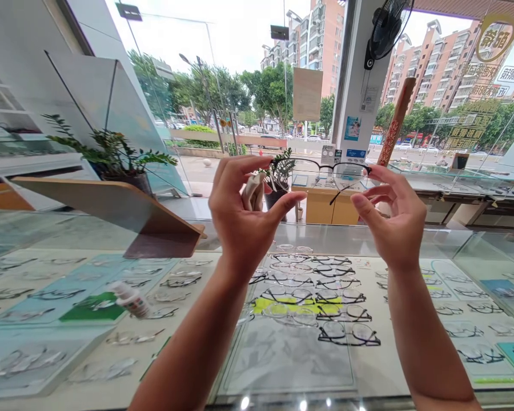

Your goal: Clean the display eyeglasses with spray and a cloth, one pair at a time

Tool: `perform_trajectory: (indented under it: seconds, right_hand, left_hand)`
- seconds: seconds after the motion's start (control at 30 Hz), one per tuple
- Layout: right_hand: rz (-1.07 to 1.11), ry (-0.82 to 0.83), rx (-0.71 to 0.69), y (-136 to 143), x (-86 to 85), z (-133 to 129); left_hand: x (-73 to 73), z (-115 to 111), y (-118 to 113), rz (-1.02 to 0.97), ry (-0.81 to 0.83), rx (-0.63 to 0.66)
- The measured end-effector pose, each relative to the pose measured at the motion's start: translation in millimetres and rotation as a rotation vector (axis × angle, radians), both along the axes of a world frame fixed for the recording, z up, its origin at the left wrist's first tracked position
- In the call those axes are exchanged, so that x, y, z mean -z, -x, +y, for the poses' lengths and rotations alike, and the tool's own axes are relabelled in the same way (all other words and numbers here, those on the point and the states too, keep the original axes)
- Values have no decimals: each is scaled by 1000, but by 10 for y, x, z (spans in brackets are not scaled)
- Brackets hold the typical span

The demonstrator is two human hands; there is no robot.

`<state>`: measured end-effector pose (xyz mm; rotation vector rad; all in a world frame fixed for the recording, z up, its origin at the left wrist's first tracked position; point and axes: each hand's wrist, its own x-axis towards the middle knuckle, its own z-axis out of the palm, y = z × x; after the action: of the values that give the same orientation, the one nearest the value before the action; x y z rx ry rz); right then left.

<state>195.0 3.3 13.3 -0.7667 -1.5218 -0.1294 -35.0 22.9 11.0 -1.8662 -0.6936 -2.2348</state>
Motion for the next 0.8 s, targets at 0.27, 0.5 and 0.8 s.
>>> perform_trajectory:
  seconds: [0.27,0.5,0.8]
  right_hand:
    - [-22,-214,170,154,31,-107]
    - [-102,-337,298,210,67,-152]
    - [-105,-385,317,236,107,-177]
  left_hand:
    - [75,177,-1,-24,48,83]
    - [151,285,-68,-35,41,131]
    - [147,275,-87,-28,118,198]
